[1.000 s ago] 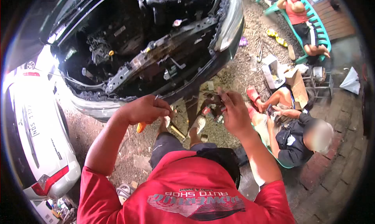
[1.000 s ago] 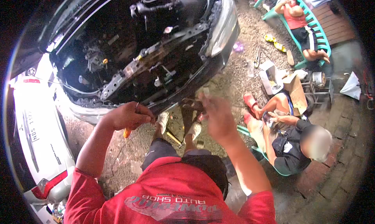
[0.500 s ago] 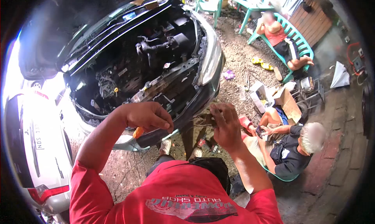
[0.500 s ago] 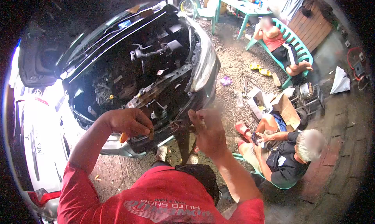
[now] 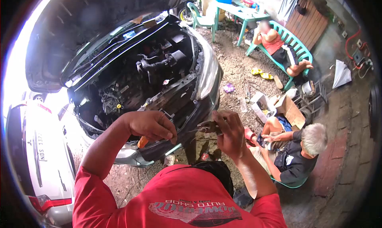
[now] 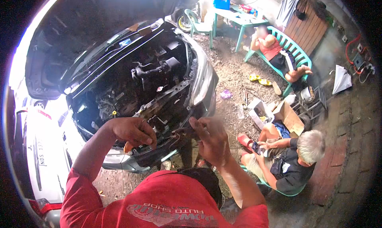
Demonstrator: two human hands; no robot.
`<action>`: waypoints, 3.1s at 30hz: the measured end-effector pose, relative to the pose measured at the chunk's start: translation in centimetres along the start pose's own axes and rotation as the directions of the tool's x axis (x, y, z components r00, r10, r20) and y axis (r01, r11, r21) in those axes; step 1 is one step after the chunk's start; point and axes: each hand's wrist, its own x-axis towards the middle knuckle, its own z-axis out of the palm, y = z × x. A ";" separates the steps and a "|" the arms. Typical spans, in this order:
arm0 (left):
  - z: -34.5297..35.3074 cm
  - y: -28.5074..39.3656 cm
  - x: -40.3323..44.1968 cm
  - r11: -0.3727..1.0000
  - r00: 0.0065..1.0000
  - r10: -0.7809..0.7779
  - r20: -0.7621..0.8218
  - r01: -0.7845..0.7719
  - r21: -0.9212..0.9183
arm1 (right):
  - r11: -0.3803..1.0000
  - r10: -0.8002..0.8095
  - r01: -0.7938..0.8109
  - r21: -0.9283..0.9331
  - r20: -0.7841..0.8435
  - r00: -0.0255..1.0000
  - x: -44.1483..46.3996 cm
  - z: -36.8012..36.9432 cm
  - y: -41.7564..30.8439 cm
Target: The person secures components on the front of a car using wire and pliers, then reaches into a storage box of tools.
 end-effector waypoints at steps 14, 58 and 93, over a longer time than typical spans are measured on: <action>0.4 2.1 -2.1 0.997 0.998 -0.003 -0.062 0.008 0.083 | 0.983 0.011 -0.029 0.182 0.099 0.995 0.9 0.3 0.5; 1.7 -8.5 -1.5 0.775 0.902 0.377 0.212 -0.181 -0.606 | 0.997 0.061 -0.061 0.038 -0.013 0.998 5.1 0.4 -2.1; 5.9 -7.9 2.0 0.727 0.729 0.500 0.467 -0.060 -0.684 | 0.886 -0.434 0.406 0.222 0.091 0.896 11.7 -3.2 -3.4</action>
